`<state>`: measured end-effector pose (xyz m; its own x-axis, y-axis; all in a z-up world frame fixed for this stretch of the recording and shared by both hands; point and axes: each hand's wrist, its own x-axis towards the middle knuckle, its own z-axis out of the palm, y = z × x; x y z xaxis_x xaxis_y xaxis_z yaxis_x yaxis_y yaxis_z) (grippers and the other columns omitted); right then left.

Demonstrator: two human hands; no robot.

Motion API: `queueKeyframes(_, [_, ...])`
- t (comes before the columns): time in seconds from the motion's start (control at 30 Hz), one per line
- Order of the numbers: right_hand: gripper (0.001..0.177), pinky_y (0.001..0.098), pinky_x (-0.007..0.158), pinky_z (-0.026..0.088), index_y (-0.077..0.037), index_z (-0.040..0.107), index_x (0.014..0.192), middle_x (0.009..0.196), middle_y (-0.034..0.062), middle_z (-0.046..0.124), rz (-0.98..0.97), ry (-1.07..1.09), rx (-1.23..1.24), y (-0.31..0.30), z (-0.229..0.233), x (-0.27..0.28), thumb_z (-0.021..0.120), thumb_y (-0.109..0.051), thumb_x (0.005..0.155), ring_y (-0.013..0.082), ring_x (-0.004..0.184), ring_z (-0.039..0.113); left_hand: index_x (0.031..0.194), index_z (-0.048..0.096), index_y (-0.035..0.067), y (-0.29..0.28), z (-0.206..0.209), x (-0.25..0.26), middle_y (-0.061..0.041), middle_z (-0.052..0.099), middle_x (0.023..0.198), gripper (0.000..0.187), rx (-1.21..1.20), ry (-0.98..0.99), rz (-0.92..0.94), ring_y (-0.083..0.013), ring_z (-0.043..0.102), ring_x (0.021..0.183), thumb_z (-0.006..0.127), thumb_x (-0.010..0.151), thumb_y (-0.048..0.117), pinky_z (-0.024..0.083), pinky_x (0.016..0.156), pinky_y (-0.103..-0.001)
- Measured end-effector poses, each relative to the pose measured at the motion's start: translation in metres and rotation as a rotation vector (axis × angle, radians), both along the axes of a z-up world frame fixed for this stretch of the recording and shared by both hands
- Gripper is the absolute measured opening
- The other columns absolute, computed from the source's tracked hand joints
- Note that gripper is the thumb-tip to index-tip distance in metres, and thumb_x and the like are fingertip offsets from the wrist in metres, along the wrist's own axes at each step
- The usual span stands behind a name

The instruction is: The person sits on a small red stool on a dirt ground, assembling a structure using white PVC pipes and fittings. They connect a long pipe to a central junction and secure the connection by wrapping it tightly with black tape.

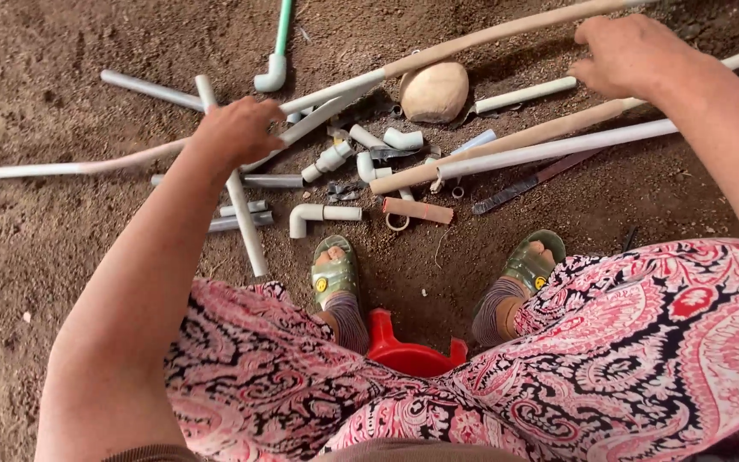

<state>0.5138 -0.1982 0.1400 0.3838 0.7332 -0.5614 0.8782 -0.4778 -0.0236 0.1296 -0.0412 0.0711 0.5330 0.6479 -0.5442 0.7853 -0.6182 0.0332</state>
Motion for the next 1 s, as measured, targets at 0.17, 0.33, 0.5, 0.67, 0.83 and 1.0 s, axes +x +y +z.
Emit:
queueKeyframes(0.17, [0.045, 0.0523, 0.083, 0.042, -0.006, 0.044, 0.139, 0.111, 0.0274, 0.057, 0.009, -0.015, 0.108, -0.009, 0.012, -0.001, 0.054, -0.025, 0.099, 0.0404, 0.091, 0.052, 0.123, 0.051, 0.018, -0.056, 0.079, 0.027, -0.016, 0.051, 0.128, 0.041, 0.009, -0.225, -0.034, -0.0321, 0.052, 0.111, 0.060, 0.088, 0.035, 0.035, 0.096, -0.056])
queueKeyframes(0.33, [0.043, 0.0567, 0.090, 0.040, -0.005, 0.042, 0.139, 0.121, 0.0240, 0.055, -0.001, 0.047, 0.184, -0.023, 0.053, -0.044, 0.051, -0.021, 0.100, 0.0430, 0.104, 0.053, 0.128, 0.047, 0.014, -0.113, 0.135, 0.023, -0.013, 0.045, 0.136, 0.044, -0.061, -0.335, -0.034, -0.0306, 0.047, 0.116, 0.058, 0.088, 0.030, 0.026, 0.103, -0.056])
queueKeyframes(0.5, [0.042, 0.0539, 0.098, 0.038, -0.008, 0.043, 0.135, 0.127, 0.0200, 0.052, 0.176, 0.096, 0.155, -0.028, 0.106, -0.096, 0.049, -0.020, 0.096, 0.0389, 0.112, 0.051, 0.133, 0.044, 0.020, -0.137, 0.193, 0.021, -0.015, 0.051, 0.128, 0.051, -0.209, -0.038, -0.002, -0.0310, 0.053, 0.112, 0.060, 0.087, 0.034, 0.038, 0.102, -0.050])
queueKeyframes(0.67, [0.040, 0.0440, 0.087, 0.045, -0.007, 0.041, 0.134, 0.111, 0.0188, 0.055, 0.223, 0.108, 0.094, -0.012, 0.130, -0.141, 0.048, -0.024, 0.098, 0.0307, 0.097, 0.052, 0.132, 0.046, 0.017, -0.102, 0.212, 0.032, -0.015, 0.053, 0.126, 0.051, -0.039, -0.227, -0.131, -0.0334, 0.055, 0.105, 0.063, 0.085, 0.027, 0.041, 0.095, -0.051])
queueKeyframes(0.83, [0.018, 0.0289, 0.059, 0.047, -0.005, 0.051, 0.103, 0.079, 0.0070, 0.054, 0.389, 0.013, -0.078, 0.020, 0.094, -0.104, 0.049, -0.023, 0.099, 0.0181, 0.065, 0.049, 0.128, 0.047, 0.014, -0.055, 0.217, 0.056, -0.011, 0.053, 0.127, 0.050, -0.056, -0.161, -0.196, -0.0313, 0.050, 0.113, 0.064, 0.084, 0.030, 0.028, 0.103, -0.059])
queueKeyframes(1.0, [0.021, 0.0295, 0.054, 0.050, -0.002, 0.055, 0.115, 0.071, 0.0111, 0.060, 0.329, -0.012, -0.078, 0.055, 0.087, -0.065, 0.051, -0.012, 0.097, 0.0210, 0.060, 0.056, 0.129, 0.046, 0.014, -0.006, 0.205, 0.095, -0.010, 0.062, 0.111, 0.053, 0.021, 0.001, -0.352, -0.0278, 0.060, 0.096, 0.063, 0.085, 0.038, 0.034, 0.102, -0.060])
